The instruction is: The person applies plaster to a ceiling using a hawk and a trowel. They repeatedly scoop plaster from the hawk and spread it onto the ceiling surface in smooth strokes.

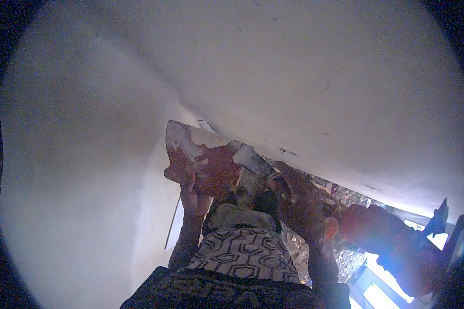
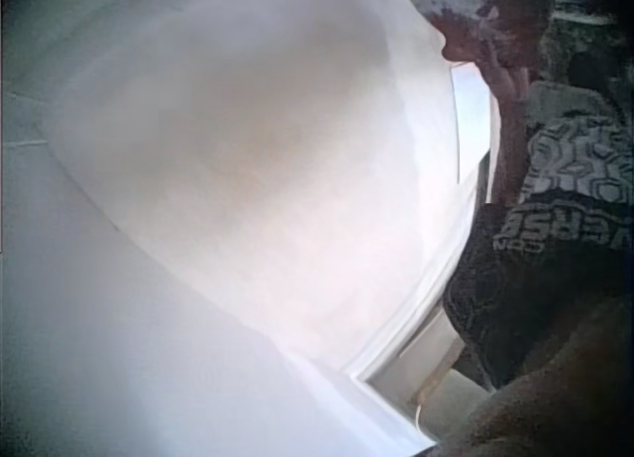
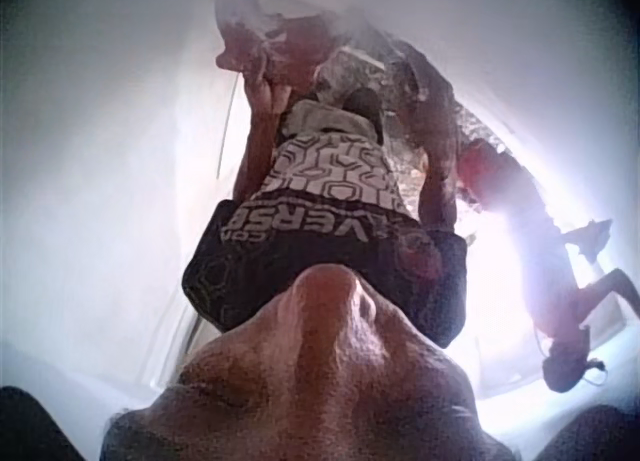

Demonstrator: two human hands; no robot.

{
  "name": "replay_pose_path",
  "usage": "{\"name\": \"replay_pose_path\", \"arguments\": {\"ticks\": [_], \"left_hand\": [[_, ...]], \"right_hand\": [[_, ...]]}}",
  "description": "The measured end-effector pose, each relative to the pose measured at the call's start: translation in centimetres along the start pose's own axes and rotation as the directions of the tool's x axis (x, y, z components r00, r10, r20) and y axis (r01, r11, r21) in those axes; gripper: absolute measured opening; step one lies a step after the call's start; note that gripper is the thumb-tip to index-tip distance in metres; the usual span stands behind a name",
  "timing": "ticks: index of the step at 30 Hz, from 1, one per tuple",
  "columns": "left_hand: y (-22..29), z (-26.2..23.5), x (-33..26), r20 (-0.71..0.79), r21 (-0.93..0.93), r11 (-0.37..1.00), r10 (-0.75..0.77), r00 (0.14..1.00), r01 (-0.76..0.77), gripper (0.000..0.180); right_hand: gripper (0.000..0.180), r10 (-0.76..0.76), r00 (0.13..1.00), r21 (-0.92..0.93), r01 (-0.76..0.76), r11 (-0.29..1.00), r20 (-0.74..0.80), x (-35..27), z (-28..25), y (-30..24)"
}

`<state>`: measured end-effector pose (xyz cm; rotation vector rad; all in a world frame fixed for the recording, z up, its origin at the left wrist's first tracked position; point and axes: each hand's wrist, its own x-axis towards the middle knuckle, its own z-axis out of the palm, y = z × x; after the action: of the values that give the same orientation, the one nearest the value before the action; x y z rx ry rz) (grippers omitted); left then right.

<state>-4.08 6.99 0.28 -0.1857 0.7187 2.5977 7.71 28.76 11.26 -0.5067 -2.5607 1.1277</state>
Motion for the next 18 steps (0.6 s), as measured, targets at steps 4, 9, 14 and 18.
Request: {"name": "replay_pose_path", "arguments": {"ticks": [4,9,14,18], "left_hand": [[0.8,0.1,0.0,-0.02,0.054,0.997,0.056,0.998,-0.055,0.046],[2.1,-1.2,1.0,-0.052,0.072,0.994,0.08,0.995,-0.076,0.047],[1.3,-2.8,0.9,0.011,0.059,0.988,0.144,0.99,-0.144,0.045],[0.8,-1.9,0.4,-0.092,0.176,0.969,0.192,0.977,-0.174,0.045]], "right_hand": [[0.029,0.025,0.999,-0.062,-0.022,0.998,0.04,0.4,0.8,-2.0],[0.03,-0.055,0.998,-0.095,0.052,0.994,-0.03,1.5,4.3,-2.2],[0.032,0.105,0.991,0.082,-0.111,0.99,0.079,1.4,7.2,-2.7],[0.033,0.051,0.999,0.066,-0.05,0.997,-0.006,0.9,9.1,-2.7]]}}
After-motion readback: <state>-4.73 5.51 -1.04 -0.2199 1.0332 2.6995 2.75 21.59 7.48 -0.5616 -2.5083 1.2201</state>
